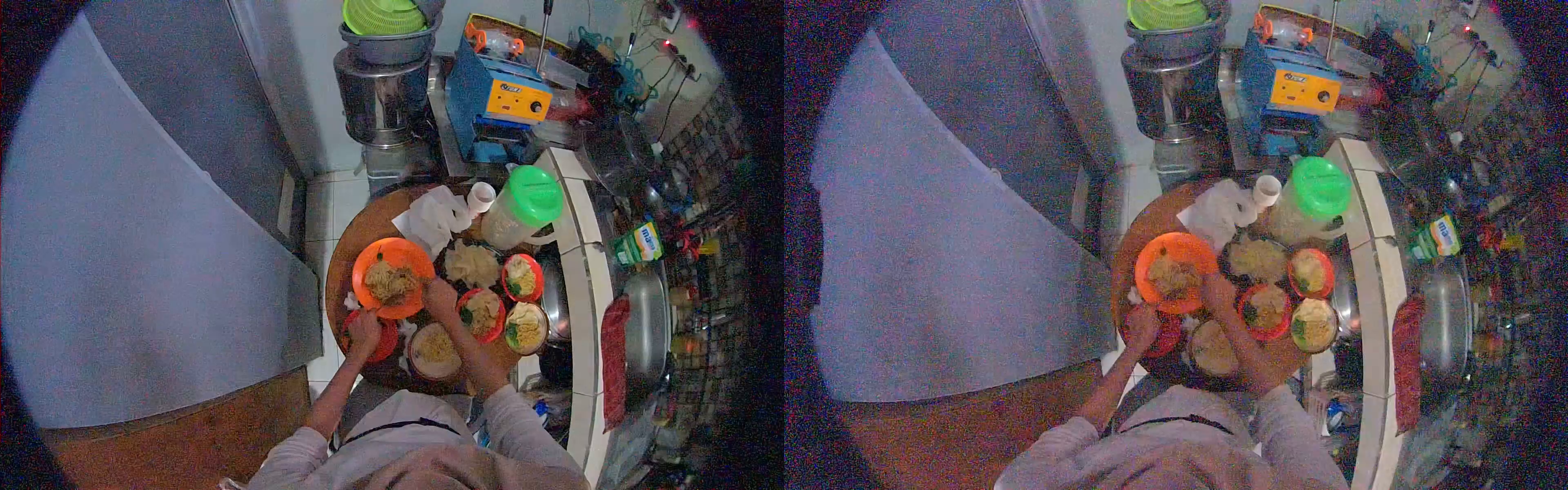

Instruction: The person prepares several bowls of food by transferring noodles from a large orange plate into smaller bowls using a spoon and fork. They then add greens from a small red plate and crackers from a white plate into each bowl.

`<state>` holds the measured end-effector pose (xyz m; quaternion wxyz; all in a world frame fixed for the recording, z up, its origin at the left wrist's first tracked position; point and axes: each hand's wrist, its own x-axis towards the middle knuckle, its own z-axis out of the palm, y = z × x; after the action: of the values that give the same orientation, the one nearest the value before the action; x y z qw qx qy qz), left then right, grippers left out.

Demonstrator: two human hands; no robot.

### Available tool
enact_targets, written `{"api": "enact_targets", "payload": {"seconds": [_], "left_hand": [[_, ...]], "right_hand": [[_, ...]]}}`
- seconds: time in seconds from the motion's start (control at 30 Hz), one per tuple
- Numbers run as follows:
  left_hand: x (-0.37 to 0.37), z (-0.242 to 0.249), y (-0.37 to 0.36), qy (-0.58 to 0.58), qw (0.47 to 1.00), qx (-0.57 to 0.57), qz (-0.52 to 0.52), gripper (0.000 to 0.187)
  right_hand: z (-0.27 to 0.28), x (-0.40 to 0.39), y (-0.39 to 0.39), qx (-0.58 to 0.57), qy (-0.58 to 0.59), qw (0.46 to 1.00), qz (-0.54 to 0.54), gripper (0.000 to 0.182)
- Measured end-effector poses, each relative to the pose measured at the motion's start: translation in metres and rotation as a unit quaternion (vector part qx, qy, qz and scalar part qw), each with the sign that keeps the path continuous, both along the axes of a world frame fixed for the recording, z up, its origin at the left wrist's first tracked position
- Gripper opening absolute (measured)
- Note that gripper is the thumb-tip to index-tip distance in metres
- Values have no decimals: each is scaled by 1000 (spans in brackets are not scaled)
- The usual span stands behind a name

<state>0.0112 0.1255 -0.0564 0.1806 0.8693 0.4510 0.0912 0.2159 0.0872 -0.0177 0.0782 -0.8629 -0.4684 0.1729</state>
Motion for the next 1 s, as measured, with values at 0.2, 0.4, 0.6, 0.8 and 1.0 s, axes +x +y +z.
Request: {"api": "enact_targets", "payload": {"seconds": [0.2,0.4,0.6,0.8,1.0], "left_hand": [[14,46,-9,20,995,-90,22,24],[18,18,5,23,995,-68,65,21],[2,-13,20,31,999,6,15,25],[2,2,22,-13,999,-15,38,33],[3,26,17,11,993,-95,63,35]], "right_hand": [[-17,19,15,53,-60,995,64,25],[-27,14,-1,48,-72,988,129,29],[-41,27,-30,-78,-71,985,138,34],[-5,26,-38,14,-64,985,162,32],[-25,44,-15,-53,-21,996,73,30]]}}
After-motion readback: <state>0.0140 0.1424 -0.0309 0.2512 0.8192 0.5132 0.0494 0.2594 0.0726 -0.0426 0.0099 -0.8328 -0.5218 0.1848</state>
